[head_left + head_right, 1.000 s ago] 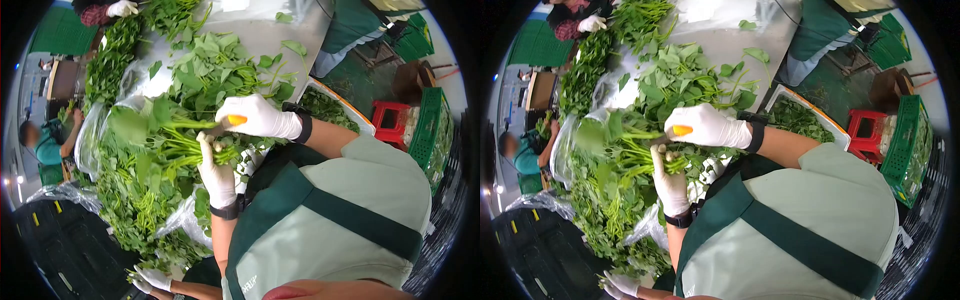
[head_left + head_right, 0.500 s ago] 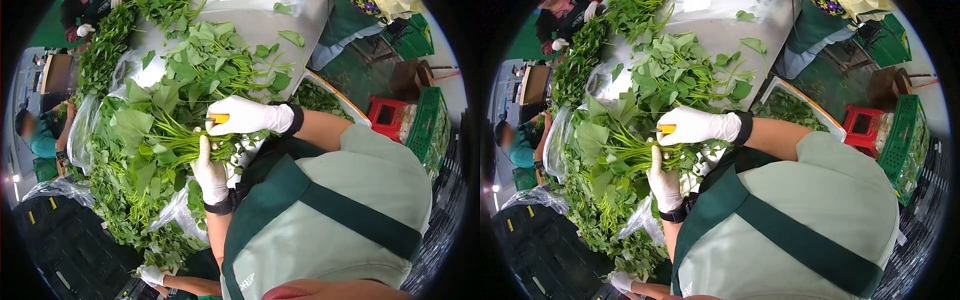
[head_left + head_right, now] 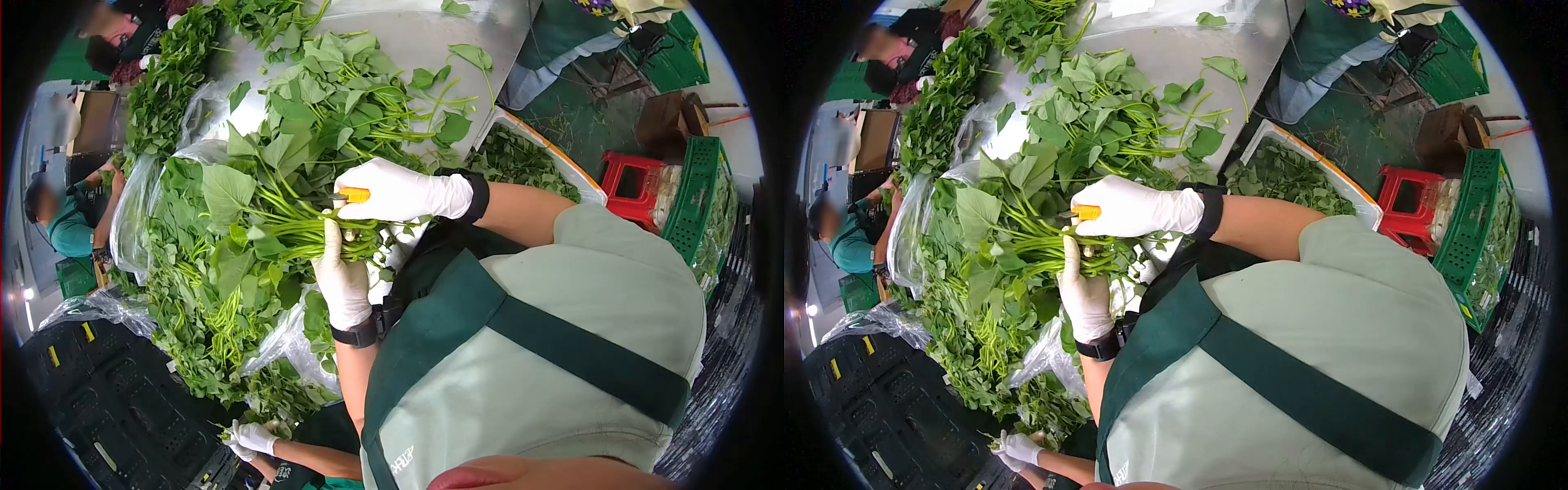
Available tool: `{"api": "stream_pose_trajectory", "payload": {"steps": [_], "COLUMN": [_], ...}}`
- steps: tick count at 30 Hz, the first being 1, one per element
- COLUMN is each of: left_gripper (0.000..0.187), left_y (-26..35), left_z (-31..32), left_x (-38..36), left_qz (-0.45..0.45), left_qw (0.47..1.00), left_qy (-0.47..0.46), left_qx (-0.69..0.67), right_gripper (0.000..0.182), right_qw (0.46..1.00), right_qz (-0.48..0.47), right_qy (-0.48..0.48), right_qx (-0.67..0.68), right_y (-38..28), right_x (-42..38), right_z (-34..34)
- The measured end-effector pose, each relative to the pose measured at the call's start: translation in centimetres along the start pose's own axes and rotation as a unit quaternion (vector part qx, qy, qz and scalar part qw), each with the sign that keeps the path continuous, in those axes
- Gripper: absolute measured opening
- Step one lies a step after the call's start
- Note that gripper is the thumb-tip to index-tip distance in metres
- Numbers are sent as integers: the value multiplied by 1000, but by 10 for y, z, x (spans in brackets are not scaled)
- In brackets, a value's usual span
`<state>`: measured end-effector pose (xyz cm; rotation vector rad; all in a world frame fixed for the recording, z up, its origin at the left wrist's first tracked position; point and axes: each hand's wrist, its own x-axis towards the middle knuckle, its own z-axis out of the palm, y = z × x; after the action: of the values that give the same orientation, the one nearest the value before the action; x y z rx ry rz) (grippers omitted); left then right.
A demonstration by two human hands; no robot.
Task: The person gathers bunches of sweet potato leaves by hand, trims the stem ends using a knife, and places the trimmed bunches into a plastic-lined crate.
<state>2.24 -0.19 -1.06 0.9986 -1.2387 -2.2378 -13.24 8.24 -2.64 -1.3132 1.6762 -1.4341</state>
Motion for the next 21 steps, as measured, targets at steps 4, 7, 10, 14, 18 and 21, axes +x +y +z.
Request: {"api": "stream_pose_trajectory", "payload": {"steps": [4, 7, 10, 14, 18, 21], "left_gripper": [41, 63, 61, 33, 28, 25], "left_y": [-7, -5, 3, 6, 10, 4], "left_z": [-15, -28, -22, -2, 16, 13], "left_x": [-7, -5, 0, 3, -10, -9], "left_qz": [120, 252, 255, 12, 164, 221], "left_qw": [936, 818, 856, 998, 957, 945], "left_qy": [6, 9, -23, 8, 15, 25], "left_qx": [331, 517, 448, -65, 241, 239], "right_gripper": [26, 25, 27, 26, 27, 25], "right_qw": [997, 991, 991, 997, 991, 989], "right_qz": [-50, 114, 124, 69, 132, 138], "right_qy": [50, 59, 43, 23, -38, -62], "right_qx": [27, 42, -31, -21, -13, -3], "right_y": [13, 11, 14, 11, 11, 5], "right_x": [-14, -34, -43, -48, -52, -57], "right_z": [2, -23, -34, -13, 3, 5]}}
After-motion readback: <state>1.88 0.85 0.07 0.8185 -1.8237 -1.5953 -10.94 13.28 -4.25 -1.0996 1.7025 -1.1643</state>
